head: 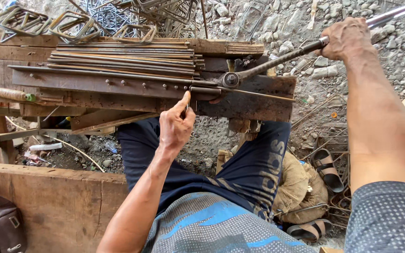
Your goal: The person sits on the ground and uses a manual bending machine to shape metal rods into rectangular frames. They insert a rod, rotate a crank to bend it around a pin, and then remove the finished frame.
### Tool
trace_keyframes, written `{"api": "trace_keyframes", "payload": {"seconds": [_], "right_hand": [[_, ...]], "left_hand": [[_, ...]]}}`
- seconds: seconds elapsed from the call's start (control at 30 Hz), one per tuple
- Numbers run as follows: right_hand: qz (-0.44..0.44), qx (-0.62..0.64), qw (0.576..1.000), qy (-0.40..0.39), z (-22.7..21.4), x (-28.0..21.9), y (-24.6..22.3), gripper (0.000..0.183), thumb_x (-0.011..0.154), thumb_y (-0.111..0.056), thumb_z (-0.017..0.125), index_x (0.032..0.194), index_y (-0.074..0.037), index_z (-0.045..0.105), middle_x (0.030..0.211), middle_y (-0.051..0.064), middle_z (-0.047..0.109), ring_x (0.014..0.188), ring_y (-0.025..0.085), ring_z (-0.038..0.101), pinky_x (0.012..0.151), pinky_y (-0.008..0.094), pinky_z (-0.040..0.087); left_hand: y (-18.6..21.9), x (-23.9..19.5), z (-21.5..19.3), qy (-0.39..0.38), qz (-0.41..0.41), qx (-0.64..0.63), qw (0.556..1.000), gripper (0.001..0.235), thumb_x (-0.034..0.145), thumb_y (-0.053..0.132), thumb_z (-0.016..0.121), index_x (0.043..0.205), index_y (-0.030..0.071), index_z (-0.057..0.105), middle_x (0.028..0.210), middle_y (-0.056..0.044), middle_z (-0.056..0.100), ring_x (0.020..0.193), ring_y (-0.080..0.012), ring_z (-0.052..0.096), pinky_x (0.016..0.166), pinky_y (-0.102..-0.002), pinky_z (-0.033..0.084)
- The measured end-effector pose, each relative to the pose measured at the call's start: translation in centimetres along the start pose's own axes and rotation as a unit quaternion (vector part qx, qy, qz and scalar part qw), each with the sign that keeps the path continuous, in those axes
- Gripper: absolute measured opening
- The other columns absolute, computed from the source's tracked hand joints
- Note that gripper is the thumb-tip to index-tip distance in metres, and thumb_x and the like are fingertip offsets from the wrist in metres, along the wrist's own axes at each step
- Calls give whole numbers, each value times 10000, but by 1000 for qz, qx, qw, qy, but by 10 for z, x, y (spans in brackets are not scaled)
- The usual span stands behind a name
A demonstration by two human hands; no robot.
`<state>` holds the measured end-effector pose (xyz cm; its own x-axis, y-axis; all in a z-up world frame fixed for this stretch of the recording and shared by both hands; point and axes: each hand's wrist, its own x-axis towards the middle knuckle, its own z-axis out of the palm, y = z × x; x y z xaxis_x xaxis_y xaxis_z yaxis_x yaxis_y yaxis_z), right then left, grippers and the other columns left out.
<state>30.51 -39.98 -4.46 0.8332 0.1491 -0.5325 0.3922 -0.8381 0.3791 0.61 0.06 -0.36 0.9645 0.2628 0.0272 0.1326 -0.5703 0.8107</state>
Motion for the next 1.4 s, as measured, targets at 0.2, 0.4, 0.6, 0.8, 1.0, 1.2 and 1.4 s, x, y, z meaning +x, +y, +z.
{"api": "trace_keyframes", "payload": {"seconds": [0.2, 0.4, 0.6, 0.8, 1.0, 1.2, 1.4], "right_hand": [[62, -4, 996, -59, -2, -26, -1, 552, 974, -664, 503, 1356, -286, 631, 896, -7, 721, 849, 204, 650, 933, 374, 457], [121, 108, 985, -66, 32, -118, -21, 789, 980, -854, 301, 781, -150, 597, 704, 23, 487, 660, 182, 461, 908, 404, 404], [157, 276, 947, 50, 56, -235, -61, 375, 990, -461, 620, 872, -114, 696, 728, 94, 694, 830, 314, 682, 942, 463, 407], [200, 380, 900, 81, 64, -308, -114, 364, 1001, -422, 639, 848, -93, 612, 670, 50, 577, 720, 309, 639, 805, 456, 459], [237, 394, 885, 72, 107, -327, -140, 409, 884, -549, 682, 819, -152, 604, 674, 59, 602, 793, 314, 682, 775, 449, 436], [213, 439, 856, 170, 107, -308, -122, 554, 962, -615, 697, 848, -81, 607, 763, 185, 642, 845, 414, 649, 1012, 554, 351], [243, 339, 898, 140, 120, -269, -96, 471, 842, -596, 731, 721, -157, 611, 664, 80, 634, 844, 360, 708, 860, 452, 439]], "left_hand": [[2, 2, -1, -24, -1, 18, 1000, 479, 891, 109, 563, 1365, 37, 577, 1281, -151, 631, 463, -71, 566, 494, -249, 552], [14, 7, -10, -41, -19, -21, 999, 490, 894, 78, 556, 1380, 12, 547, 1326, -187, 589, 350, -26, 409, 307, -229, 463], [25, -2, -20, -6, -21, -50, 998, 437, 819, 144, 591, 1239, 189, 703, 937, -113, 754, 786, -346, 716, 739, -513, 525], [2, 4, -11, -28, -52, -72, 996, 456, 818, 170, 590, 1261, 221, 689, 622, -65, 684, 610, -242, 683, 617, -443, 543], [-3, 4, -6, -33, -76, -178, 980, 435, 893, 78, 567, 1324, 96, 630, 666, -136, 696, 463, -150, 612, 401, -272, 552], [4, -36, -31, -76, -114, -281, 950, 426, 998, 135, 532, 1367, -75, 497, 809, -160, 654, 619, -158, 633, 520, -253, 576], [-16, -68, -16, -230, -146, -347, 897, 392, 1038, 273, 555, 1290, -27, 569, 859, -147, 690, 739, -168, 671, 646, -282, 598]]}}
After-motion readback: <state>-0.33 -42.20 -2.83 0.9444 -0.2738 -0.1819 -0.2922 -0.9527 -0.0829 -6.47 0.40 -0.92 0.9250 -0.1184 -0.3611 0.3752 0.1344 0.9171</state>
